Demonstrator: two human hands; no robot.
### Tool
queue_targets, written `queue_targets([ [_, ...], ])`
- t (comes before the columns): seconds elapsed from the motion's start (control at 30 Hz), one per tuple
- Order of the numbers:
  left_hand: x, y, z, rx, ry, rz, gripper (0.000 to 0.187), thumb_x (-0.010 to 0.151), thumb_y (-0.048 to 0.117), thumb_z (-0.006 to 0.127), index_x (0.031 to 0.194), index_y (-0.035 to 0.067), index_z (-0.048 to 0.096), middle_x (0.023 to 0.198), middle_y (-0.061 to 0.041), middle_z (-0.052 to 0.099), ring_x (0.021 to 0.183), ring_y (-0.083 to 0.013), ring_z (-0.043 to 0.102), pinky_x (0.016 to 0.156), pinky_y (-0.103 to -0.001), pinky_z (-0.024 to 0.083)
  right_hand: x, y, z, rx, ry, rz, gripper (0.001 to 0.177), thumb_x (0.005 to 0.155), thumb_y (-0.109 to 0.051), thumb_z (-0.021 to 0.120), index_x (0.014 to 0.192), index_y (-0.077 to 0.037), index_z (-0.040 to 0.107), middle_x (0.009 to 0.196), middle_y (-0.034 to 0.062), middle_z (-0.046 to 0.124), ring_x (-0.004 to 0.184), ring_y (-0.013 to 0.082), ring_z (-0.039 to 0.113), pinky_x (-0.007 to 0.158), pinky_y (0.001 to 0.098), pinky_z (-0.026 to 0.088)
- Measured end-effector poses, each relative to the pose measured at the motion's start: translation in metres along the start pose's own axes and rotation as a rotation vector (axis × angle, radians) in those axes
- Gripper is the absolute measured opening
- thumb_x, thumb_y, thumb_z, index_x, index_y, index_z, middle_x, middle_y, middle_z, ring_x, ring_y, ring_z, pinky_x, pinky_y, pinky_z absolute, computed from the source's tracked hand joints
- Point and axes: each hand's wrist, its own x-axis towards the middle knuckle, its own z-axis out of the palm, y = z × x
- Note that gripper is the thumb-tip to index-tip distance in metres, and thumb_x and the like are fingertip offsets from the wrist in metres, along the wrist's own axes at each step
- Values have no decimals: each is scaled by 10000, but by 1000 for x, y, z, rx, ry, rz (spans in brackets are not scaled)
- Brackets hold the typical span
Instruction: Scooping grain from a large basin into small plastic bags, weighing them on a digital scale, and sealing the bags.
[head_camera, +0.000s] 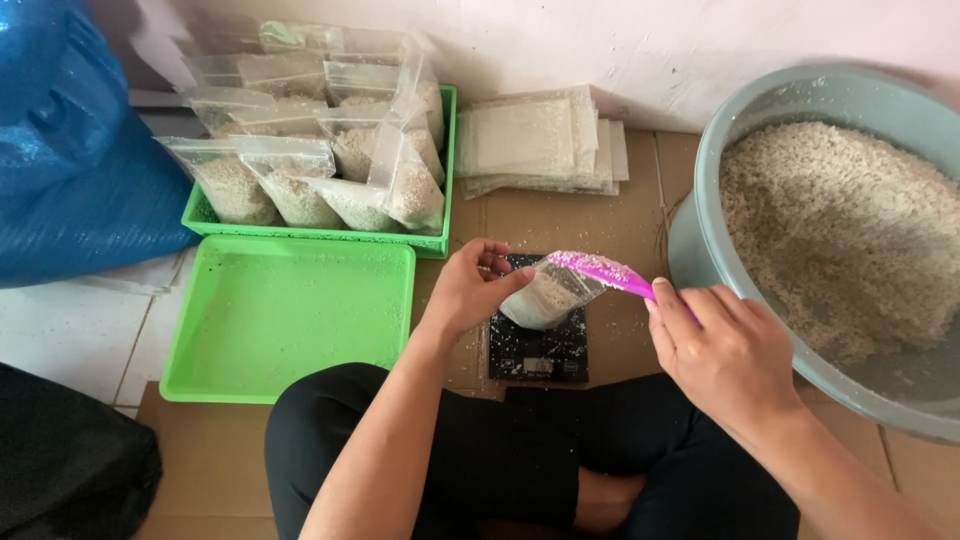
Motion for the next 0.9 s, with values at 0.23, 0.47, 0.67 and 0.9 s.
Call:
queue_targets([
  [0.23,-2,4,0,26,-9,-6,463,737,352,781,1126,140,643,905,39,638,833,-101,610,753,-271,490,-11,6,5,44,-12,123,111,944,-176,741,998,-98,801,779,-12,714,648,118,642,532,219,489],
  [0.47,-10,15,2,-4,-25,-54,595,745,409,735,1230,108,568,967,-10,648,746,-126,701,690,-272,522,-29,12,10,286,20,362,146,980,-124,734,1050,-15,801,828,79,717,648,176,622,520,287,458],
  [0.67,-11,16,3,16,-38,-77,601,718,441,728,1218,138,587,1003,-3,631,779,-121,644,695,-265,498,-38,8,14,511,13,585,148,981,-104,724,1050,13,782,842,93,718,658,172,613,585,303,450],
  [0.9,-11,14,-1,3,-46,-3,555,750,442,707,1200,130,612,998,2,620,759,-100,550,719,-257,500,-45,2,20,739,-136,978,281,965,-279,691,1110,-47,757,852,50,715,717,126,593,664,274,451],
])
